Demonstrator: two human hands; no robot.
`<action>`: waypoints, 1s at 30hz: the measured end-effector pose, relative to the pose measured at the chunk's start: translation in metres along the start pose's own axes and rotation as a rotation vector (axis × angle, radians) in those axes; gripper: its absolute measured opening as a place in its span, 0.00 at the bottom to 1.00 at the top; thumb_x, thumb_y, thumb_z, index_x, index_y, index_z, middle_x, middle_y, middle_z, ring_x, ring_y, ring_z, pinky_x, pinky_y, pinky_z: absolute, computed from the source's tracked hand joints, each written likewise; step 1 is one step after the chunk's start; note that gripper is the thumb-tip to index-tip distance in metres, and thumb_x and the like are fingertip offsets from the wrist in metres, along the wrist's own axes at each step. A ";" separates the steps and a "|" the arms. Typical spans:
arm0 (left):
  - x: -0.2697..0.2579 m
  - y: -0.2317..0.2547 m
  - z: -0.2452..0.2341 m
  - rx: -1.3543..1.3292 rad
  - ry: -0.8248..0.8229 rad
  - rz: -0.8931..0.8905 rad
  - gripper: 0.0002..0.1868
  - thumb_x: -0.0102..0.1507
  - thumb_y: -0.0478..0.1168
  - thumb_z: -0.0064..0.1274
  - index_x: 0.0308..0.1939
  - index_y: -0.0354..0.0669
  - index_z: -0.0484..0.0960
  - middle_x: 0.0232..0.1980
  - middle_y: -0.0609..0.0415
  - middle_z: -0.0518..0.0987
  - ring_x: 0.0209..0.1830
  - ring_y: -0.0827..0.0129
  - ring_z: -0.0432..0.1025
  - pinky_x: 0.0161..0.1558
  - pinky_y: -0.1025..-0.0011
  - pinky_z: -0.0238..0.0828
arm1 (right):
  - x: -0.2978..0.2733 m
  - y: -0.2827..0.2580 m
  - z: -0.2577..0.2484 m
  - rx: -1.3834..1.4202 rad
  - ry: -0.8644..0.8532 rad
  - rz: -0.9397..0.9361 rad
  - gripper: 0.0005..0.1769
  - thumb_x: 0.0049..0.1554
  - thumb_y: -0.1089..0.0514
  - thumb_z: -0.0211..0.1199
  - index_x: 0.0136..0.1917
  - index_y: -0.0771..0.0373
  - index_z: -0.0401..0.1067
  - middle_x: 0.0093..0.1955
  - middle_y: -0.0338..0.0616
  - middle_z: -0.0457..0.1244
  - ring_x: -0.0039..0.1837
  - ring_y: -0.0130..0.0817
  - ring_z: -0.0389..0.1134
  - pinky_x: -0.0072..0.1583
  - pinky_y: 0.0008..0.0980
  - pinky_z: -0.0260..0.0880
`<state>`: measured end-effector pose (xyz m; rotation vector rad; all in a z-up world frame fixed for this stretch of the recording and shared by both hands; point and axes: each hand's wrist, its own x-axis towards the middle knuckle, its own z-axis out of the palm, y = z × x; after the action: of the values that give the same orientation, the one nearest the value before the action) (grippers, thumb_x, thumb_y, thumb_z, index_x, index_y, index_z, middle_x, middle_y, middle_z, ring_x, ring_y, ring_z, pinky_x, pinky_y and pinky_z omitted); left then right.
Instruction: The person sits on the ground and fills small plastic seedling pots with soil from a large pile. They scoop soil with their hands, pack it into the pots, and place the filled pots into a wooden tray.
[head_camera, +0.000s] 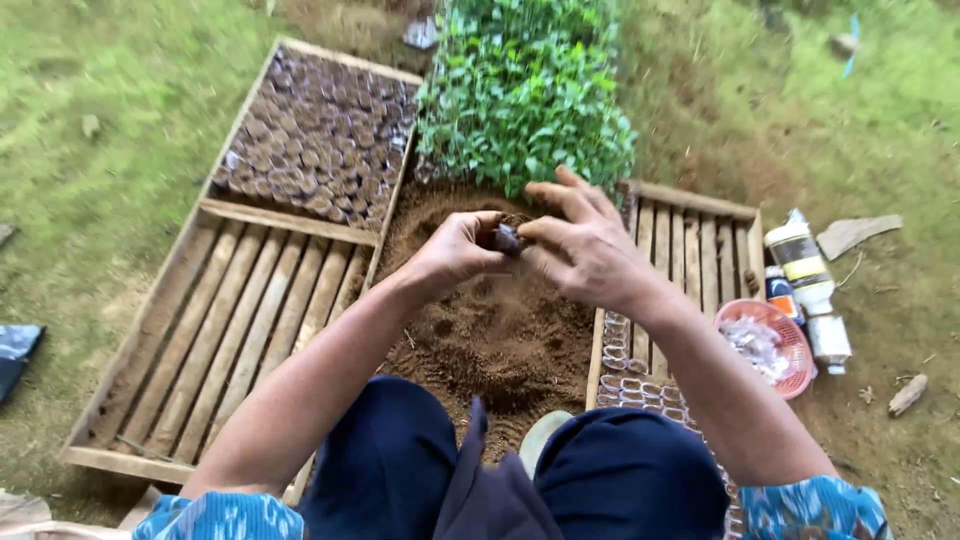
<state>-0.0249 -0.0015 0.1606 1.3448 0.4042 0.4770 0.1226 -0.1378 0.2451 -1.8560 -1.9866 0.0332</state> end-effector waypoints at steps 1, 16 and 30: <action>-0.003 -0.002 0.003 0.015 -0.007 -0.003 0.14 0.50 0.24 0.61 0.38 0.40 0.86 0.32 0.54 0.83 0.32 0.74 0.76 0.36 0.74 0.78 | -0.003 -0.010 -0.005 0.019 -0.097 0.068 0.18 0.57 0.44 0.64 0.61 0.42 0.75 0.78 0.39 0.53 0.83 0.55 0.42 0.76 0.65 0.42; -0.073 0.060 0.027 -0.735 -0.053 -0.463 0.30 0.72 0.56 0.32 0.64 0.37 0.73 0.59 0.32 0.78 0.58 0.40 0.74 0.61 0.46 0.73 | -0.018 -0.022 -0.021 0.110 0.068 -0.119 0.08 0.60 0.61 0.70 0.54 0.56 0.77 0.81 0.53 0.51 0.83 0.58 0.37 0.76 0.77 0.35; -0.011 -0.061 -0.002 -0.691 -0.087 -0.379 0.31 0.55 0.38 0.67 0.62 0.41 0.80 0.55 0.48 0.83 0.52 0.66 0.79 0.50 0.72 0.79 | -0.031 0.006 0.008 0.031 -0.026 -0.002 0.09 0.54 0.68 0.62 0.47 0.58 0.72 0.80 0.59 0.50 0.83 0.60 0.37 0.79 0.68 0.34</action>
<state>-0.0292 -0.0153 0.1008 0.5970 0.3651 0.2047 0.1266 -0.1644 0.2271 -1.8432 -1.9935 0.0873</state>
